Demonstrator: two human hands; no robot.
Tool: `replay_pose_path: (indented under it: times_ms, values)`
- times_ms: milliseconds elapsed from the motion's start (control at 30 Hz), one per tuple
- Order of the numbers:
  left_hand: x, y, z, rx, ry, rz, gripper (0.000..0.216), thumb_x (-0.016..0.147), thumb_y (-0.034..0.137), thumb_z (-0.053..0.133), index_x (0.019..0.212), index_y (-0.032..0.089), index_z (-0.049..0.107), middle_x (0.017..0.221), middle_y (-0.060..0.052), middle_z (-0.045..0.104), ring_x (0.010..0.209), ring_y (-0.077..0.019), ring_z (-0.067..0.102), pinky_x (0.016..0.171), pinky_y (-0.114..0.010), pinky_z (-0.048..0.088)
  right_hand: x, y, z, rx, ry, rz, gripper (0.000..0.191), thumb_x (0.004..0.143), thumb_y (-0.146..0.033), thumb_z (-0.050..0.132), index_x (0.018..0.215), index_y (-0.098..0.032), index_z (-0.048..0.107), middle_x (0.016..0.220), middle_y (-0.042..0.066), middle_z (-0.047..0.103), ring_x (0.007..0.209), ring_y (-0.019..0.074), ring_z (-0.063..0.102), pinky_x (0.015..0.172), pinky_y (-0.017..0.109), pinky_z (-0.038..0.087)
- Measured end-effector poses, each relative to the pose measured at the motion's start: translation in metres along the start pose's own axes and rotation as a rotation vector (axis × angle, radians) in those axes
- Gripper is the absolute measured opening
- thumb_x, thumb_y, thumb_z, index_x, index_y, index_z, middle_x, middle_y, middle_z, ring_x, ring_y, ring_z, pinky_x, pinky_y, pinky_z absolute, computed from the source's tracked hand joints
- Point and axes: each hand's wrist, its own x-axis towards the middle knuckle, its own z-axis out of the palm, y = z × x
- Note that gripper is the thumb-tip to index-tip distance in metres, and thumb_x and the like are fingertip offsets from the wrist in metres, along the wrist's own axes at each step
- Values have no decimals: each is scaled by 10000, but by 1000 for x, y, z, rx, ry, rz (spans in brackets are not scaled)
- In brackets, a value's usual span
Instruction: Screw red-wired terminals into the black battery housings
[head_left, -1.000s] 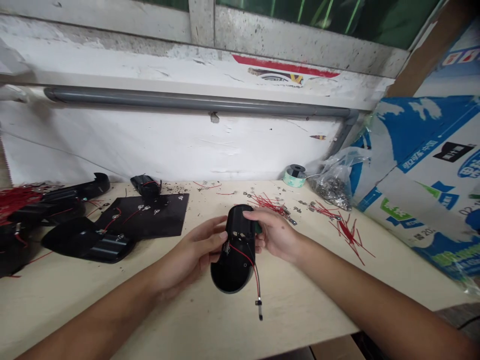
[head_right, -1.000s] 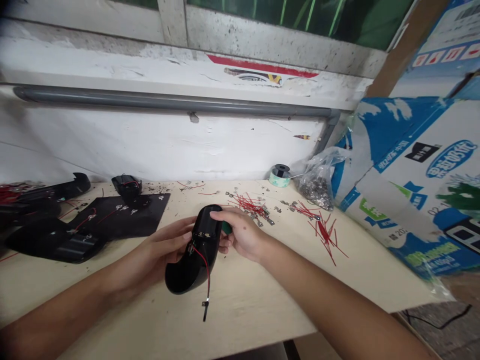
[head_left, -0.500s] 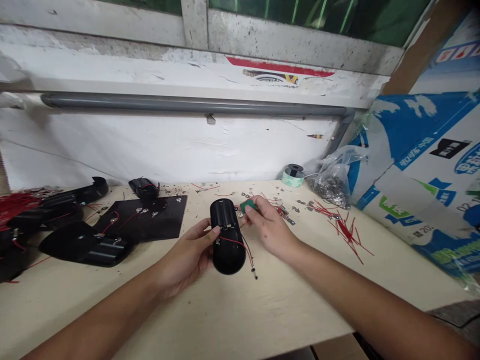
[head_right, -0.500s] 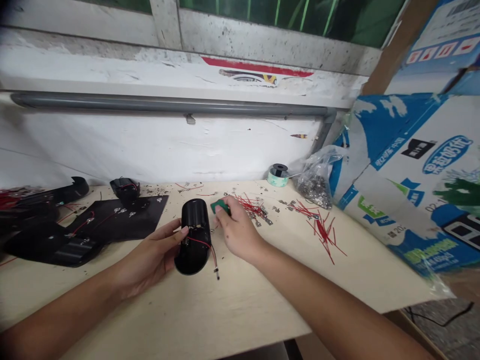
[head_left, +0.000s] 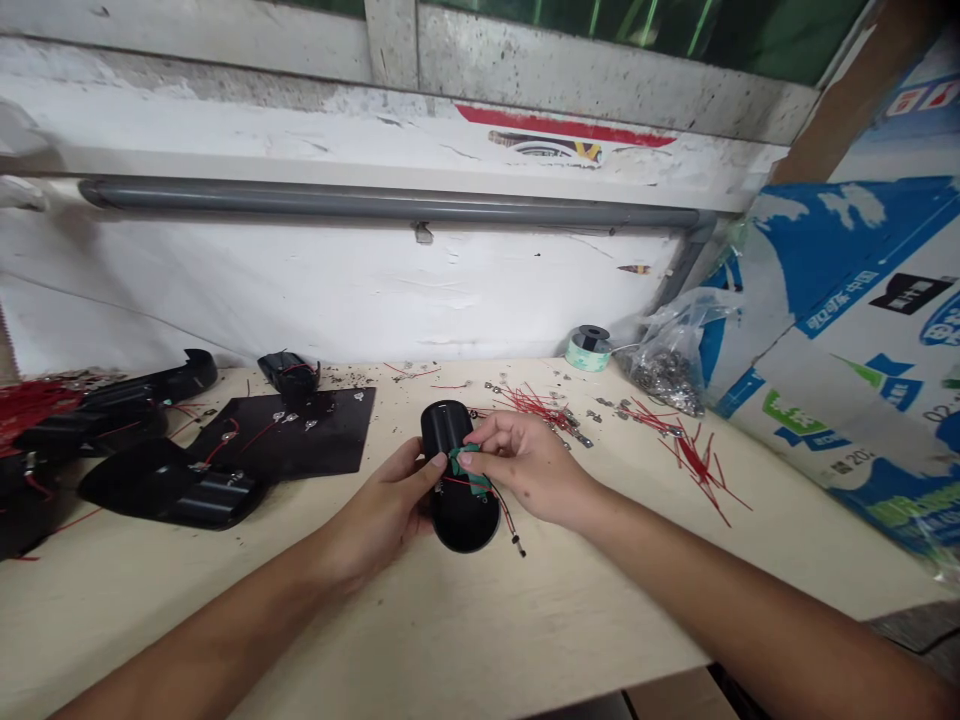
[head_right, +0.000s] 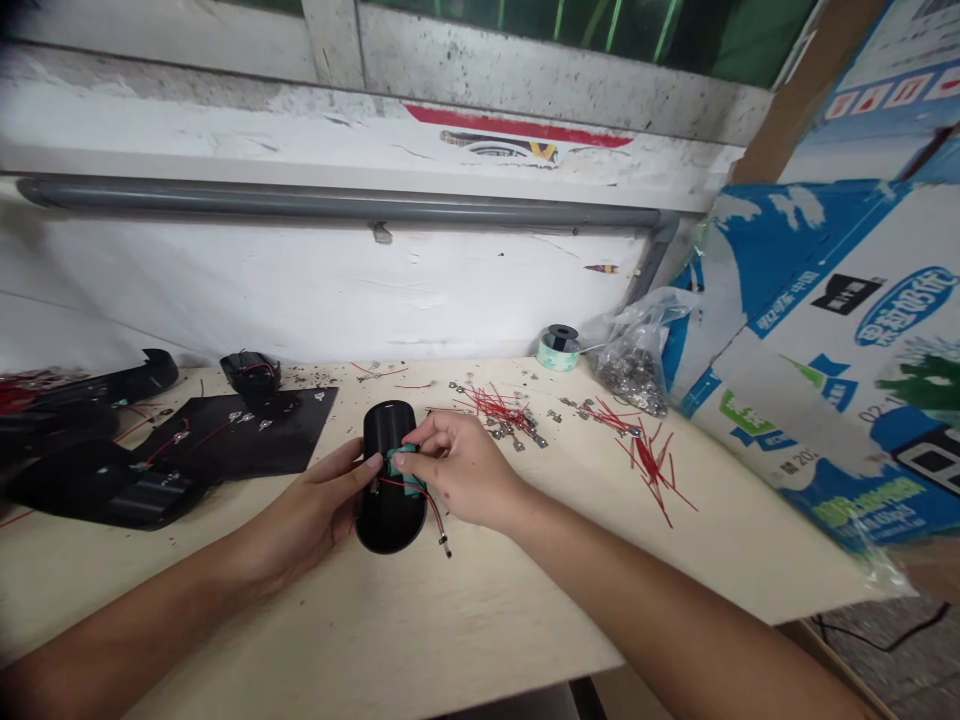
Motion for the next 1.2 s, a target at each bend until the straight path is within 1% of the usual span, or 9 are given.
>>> replay_pose_path:
  times_ms: [167,367,533,667,833,967,1067,1133,1200]
  values:
    - [1,-3,-1,40,-5,7,417,884,374,644,1243,196,531,1179,-99,667,1063,-232,632,897,-369,500,2,2,1,24,-21,12,207,711,-266,764,797,-159,609,634,-26,598,573,110,544,558,244,417]
    - [2,-5,-1,70,2,30,461,856,403,670,1249,202,537,1184,-100,661,1065,-237,624,876,-360,499,2,9,3,-40,-2,-31,200,735,-260,748,830,-170,596,593,-56,533,493,88,476,469,222,346]
    - [4,-11,-6,176,51,59,466,871,443,638,1251,193,537,1117,-95,676,987,-232,636,795,-340,512,1,13,7,-46,7,-25,175,751,-237,729,824,-182,580,577,-62,504,481,86,453,458,225,330]
    - [4,-13,-7,203,65,73,459,887,447,615,1265,201,531,1120,-88,672,975,-223,632,798,-338,509,1,13,8,-53,27,-2,164,740,-214,725,811,-177,582,576,-62,496,474,85,444,450,227,317]
    - [0,-4,1,32,44,26,435,870,339,661,1259,191,535,1109,-87,684,954,-203,648,804,-313,509,2,3,2,-18,-2,-6,207,715,-253,773,852,-171,641,600,-53,507,550,102,483,535,248,382]
    - [-2,3,4,-118,53,-3,351,877,258,650,1214,182,588,1045,-73,706,896,-174,665,786,-279,518,6,-5,-9,194,105,-32,205,773,-308,721,915,-186,637,729,-18,555,623,122,547,643,301,468]
    - [-2,4,4,-159,52,0,286,886,253,640,1161,175,630,1012,-64,714,868,-162,667,774,-263,517,10,-5,-14,348,152,43,186,760,-285,686,837,-185,549,835,21,600,604,128,575,573,291,476]
    - [-2,5,5,-151,81,2,272,888,248,638,1150,174,642,1001,-59,718,854,-153,665,760,-245,508,9,-4,-15,360,129,169,201,757,-268,668,869,-200,515,765,0,587,492,95,494,439,226,372]
    - [-2,5,6,-135,99,16,287,889,256,638,1164,173,642,1029,-64,718,872,-154,661,774,-241,499,6,-4,-14,339,29,312,218,812,-355,640,922,-222,506,649,-34,531,409,69,363,374,182,229]
